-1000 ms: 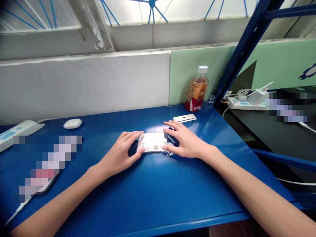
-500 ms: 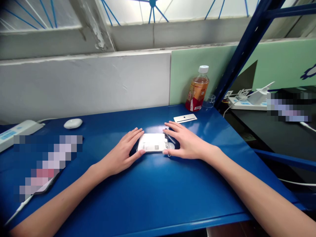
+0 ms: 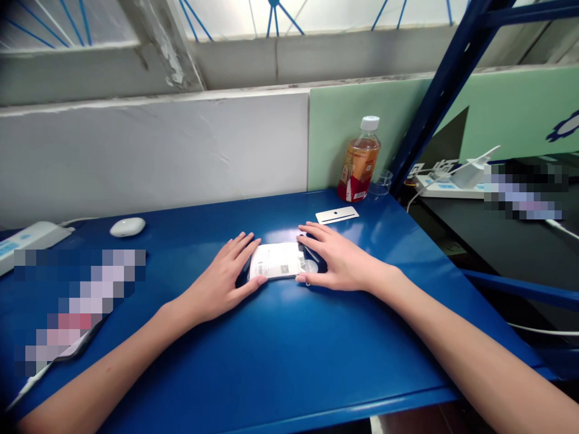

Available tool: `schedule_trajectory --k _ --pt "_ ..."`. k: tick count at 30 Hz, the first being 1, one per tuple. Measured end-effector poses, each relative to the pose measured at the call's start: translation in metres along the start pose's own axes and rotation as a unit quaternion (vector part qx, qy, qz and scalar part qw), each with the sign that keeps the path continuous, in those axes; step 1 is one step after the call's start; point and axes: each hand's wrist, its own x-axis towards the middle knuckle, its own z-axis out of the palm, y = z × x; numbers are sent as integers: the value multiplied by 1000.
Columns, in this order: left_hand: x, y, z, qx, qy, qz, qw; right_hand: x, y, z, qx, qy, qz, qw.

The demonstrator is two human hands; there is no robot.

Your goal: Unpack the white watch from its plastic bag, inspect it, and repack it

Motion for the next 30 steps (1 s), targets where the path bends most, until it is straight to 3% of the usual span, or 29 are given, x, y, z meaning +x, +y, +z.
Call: schedule_trajectory --k 30 --pt "1 0 0 7 -2 6 1000 1 -8 4 17 27 2 999"
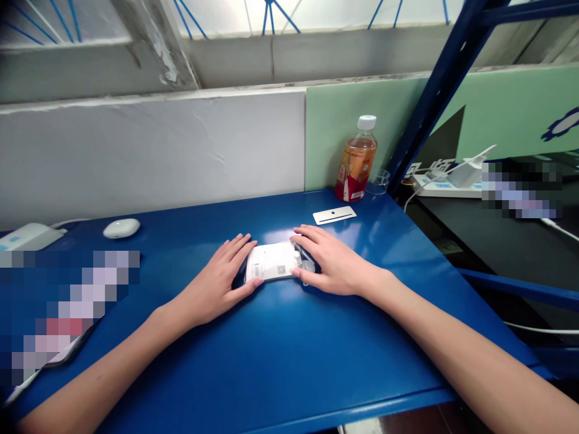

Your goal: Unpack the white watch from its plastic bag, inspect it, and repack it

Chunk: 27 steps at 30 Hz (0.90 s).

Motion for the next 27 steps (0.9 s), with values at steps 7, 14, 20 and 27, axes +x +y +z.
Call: schedule_trajectory --k 7,14,20,27 --pt "-1 1 0 -10 0 0 1000 -1 -1 0 29 4 -25 999" --pt "0 2 -1 -11 -4 -4 1000 2 -1 -2 42 22 -34 998" --pt "-1 0 1 -13 5 5 1000 1 1 0 38 36 -22 998" --pt "-2 1 -1 -12 -4 -2 1000 0 0 -1 36 49 7 998"
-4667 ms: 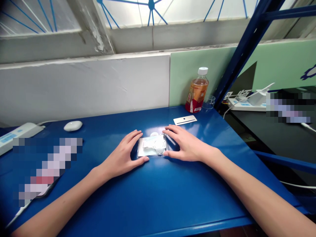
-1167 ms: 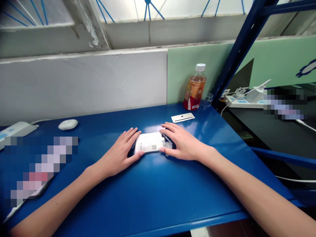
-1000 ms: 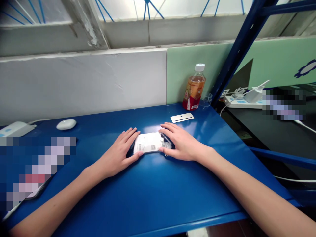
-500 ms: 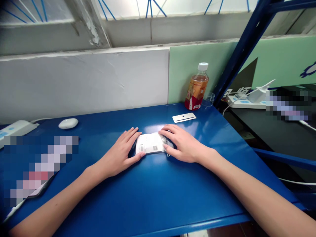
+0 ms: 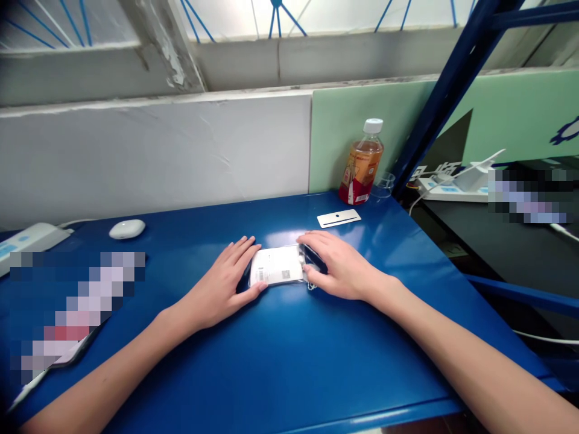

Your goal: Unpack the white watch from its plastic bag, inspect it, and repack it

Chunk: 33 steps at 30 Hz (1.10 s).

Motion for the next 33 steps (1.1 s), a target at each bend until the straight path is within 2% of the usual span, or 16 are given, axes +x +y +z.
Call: schedule_trajectory --k 10,16,21,28,33 --pt "1 -5 -1 -27 15 4 1000 -1 -13 10 -84 8 -9 996" --pt "2 -4 0 -43 21 -6 999 -2 -14 15 -143 -9 -42 989" --pt "2 -3 0 -56 25 -14 998 -1 -11 20 -131 -6 -60 989" --pt "2 -2 -1 -27 17 -1 999 1 -7 12 -68 8 -5 998" --pt "0 -3 -6 -6 10 11 1000 2 -2 5 -93 41 3 995"
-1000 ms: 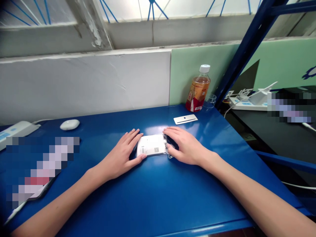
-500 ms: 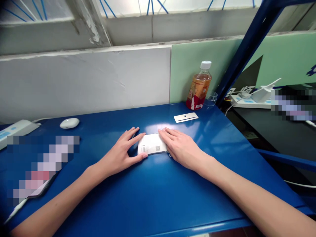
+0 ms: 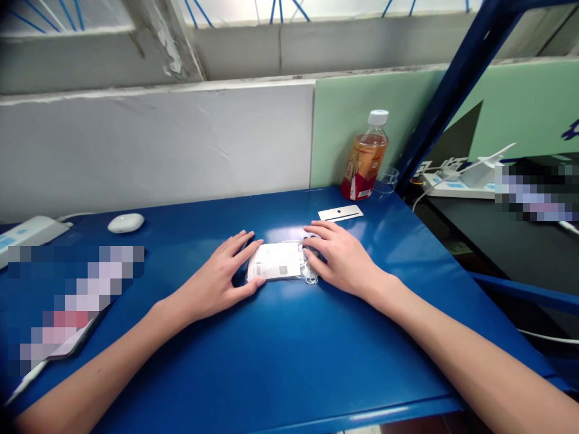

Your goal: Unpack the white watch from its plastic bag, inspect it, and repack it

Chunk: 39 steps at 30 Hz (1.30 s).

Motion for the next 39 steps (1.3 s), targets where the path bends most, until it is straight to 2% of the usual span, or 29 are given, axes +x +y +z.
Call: schedule_trajectory --k 5,9,17,22,27,34,39 --pt "-3 0 -2 -3 19 4 1000 2 7 -1 37 -22 -51 998" --pt "-3 2 -2 -13 16 17 1000 2 10 -3 67 -46 -28 996" --pt "1 0 -5 -44 -46 -22 998 3 6 -6 99 -58 -19 993" --pt "1 0 0 -29 -37 -18 999 3 4 -4 128 -62 -12 990" --pt "3 -3 0 -60 -32 -29 997 2 4 0 148 -37 -13 988" --pt "5 -4 4 -90 0 -38 995 2 2 0 144 -59 -21 988" --pt "5 -3 4 -89 11 -36 995 3 7 3 124 -30 -43 991"
